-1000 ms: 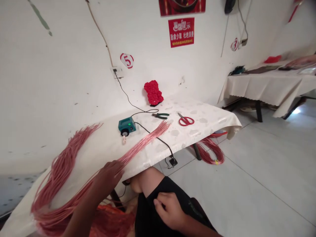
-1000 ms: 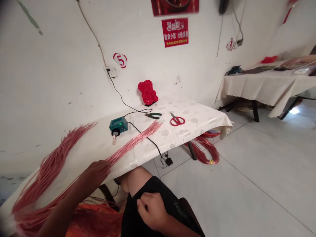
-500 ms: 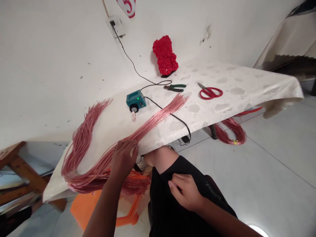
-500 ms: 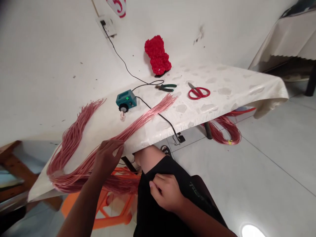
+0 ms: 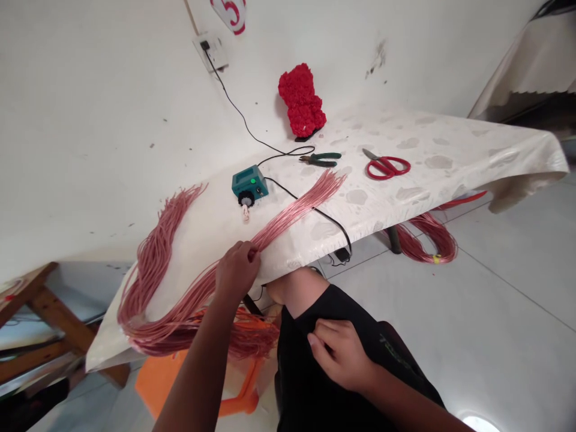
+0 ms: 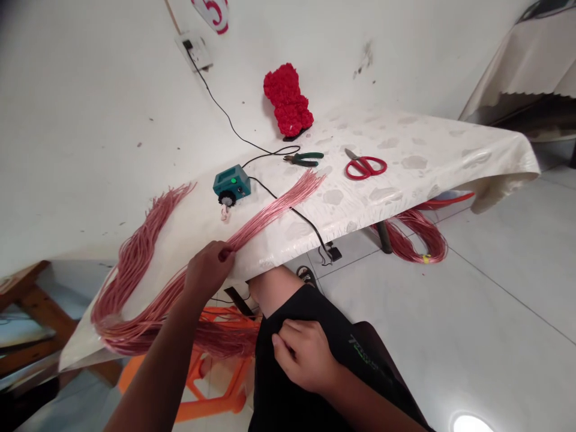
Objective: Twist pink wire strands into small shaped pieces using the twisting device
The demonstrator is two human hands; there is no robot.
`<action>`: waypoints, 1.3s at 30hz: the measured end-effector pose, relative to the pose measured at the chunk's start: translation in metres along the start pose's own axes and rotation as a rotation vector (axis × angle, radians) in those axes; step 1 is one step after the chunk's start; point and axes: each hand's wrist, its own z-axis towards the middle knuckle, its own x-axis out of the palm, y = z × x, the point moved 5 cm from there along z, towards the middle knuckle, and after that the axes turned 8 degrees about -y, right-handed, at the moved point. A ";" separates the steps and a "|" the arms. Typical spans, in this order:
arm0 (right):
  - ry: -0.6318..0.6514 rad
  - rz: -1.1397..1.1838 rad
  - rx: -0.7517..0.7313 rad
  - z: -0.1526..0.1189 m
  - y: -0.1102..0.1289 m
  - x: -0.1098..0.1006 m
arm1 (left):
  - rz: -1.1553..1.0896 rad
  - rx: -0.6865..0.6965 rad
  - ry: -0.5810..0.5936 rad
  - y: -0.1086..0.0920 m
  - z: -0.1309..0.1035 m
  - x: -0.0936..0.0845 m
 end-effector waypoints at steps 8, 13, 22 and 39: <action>-0.001 -0.007 -0.008 0.000 -0.002 -0.003 | -0.018 -0.170 -0.045 0.005 0.008 0.009; -0.010 -0.018 -0.007 0.004 -0.003 -0.007 | -0.085 -0.234 -0.142 0.009 0.003 0.015; -0.021 -0.016 -0.003 0.005 -0.003 -0.009 | -0.312 -0.333 -0.368 0.003 -0.013 0.014; -0.003 -0.010 0.004 0.005 -0.004 -0.007 | -1.127 -0.472 -0.531 0.043 -0.011 0.011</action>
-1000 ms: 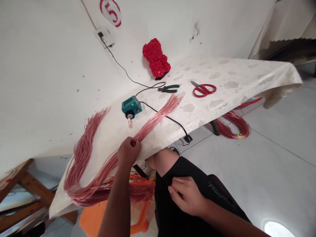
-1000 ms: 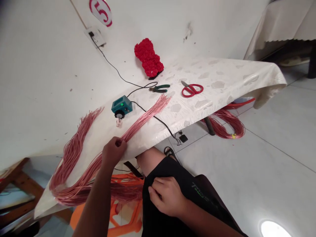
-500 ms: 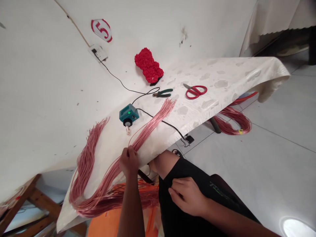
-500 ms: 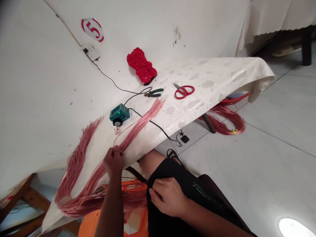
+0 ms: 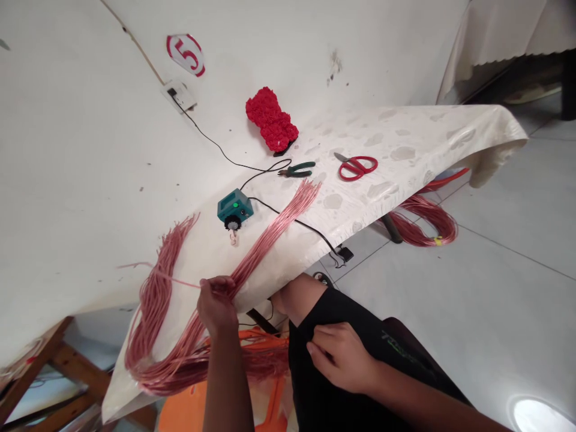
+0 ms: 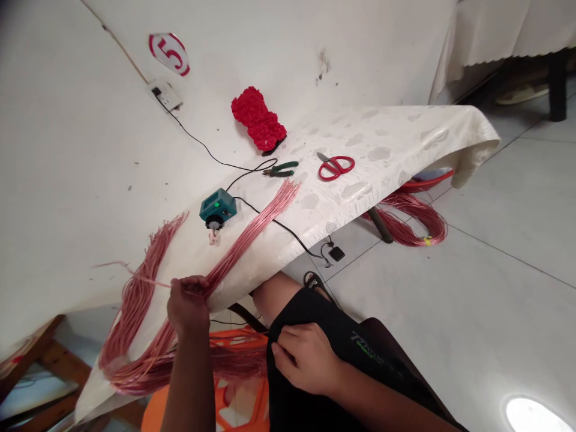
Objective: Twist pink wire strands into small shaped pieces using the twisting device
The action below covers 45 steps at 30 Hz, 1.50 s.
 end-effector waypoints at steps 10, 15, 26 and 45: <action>0.000 0.009 -0.006 0.000 0.002 -0.001 | 0.114 0.071 0.113 -0.007 -0.013 0.005; 0.006 0.011 0.000 -0.002 0.001 0.001 | 0.309 0.140 0.193 -0.024 -0.025 0.019; 0.045 0.150 0.105 0.001 0.000 -0.004 | 0.578 0.284 0.902 -0.072 -0.121 0.094; 0.167 0.604 0.451 0.011 -0.026 -0.016 | 0.659 -0.113 0.898 -0.011 -0.176 -0.022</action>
